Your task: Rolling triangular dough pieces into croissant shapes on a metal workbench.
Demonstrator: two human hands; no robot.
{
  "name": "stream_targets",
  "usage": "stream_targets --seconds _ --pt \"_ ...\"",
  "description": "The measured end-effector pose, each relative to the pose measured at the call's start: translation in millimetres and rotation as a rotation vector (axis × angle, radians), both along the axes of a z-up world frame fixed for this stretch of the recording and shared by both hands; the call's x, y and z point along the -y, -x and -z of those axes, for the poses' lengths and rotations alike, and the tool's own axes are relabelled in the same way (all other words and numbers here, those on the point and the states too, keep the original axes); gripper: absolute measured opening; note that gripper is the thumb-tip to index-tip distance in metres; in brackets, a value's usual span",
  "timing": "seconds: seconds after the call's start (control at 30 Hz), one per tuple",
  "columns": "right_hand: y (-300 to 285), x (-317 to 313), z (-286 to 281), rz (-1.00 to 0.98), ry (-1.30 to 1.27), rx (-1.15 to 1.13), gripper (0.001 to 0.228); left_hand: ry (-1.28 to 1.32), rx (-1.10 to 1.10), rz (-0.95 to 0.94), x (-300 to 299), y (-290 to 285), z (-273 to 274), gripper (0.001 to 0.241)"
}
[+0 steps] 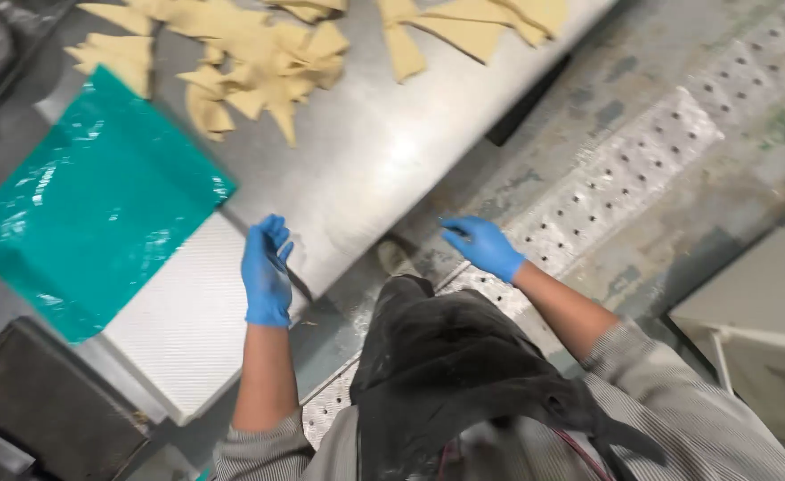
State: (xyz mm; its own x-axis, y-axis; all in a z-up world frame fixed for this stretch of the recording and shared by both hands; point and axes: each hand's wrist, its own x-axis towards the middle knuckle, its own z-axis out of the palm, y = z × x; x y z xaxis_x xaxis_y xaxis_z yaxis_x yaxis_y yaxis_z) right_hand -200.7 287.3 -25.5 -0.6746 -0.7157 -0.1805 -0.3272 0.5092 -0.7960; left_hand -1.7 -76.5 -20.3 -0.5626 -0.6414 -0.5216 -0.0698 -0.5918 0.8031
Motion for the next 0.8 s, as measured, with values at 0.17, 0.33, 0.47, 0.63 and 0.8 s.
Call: stream_targets --seconds 0.17,0.33,0.47,0.63,0.8 --pt "11.1 20.5 8.2 0.096 -0.110 0.096 0.033 0.090 0.099 0.034 96.3 91.5 97.3 0.042" --pt "19.6 74.7 -17.5 0.088 -0.203 0.105 0.032 0.372 0.117 -0.133 124.1 236.0 218.8 0.065" --pt "43.2 118.8 -39.4 -0.033 -0.133 0.049 0.030 0.070 0.302 -0.197 140.0 288.7 221.0 0.056" --pt "85.2 148.3 -45.1 -0.171 -0.054 0.035 0.028 0.198 0.591 -0.108 133.8 302.2 292.0 0.043" --pt "141.2 190.4 -43.9 -0.184 0.006 0.075 0.026 -0.420 -0.186 -0.332 85.2 268.9 198.0 0.033"
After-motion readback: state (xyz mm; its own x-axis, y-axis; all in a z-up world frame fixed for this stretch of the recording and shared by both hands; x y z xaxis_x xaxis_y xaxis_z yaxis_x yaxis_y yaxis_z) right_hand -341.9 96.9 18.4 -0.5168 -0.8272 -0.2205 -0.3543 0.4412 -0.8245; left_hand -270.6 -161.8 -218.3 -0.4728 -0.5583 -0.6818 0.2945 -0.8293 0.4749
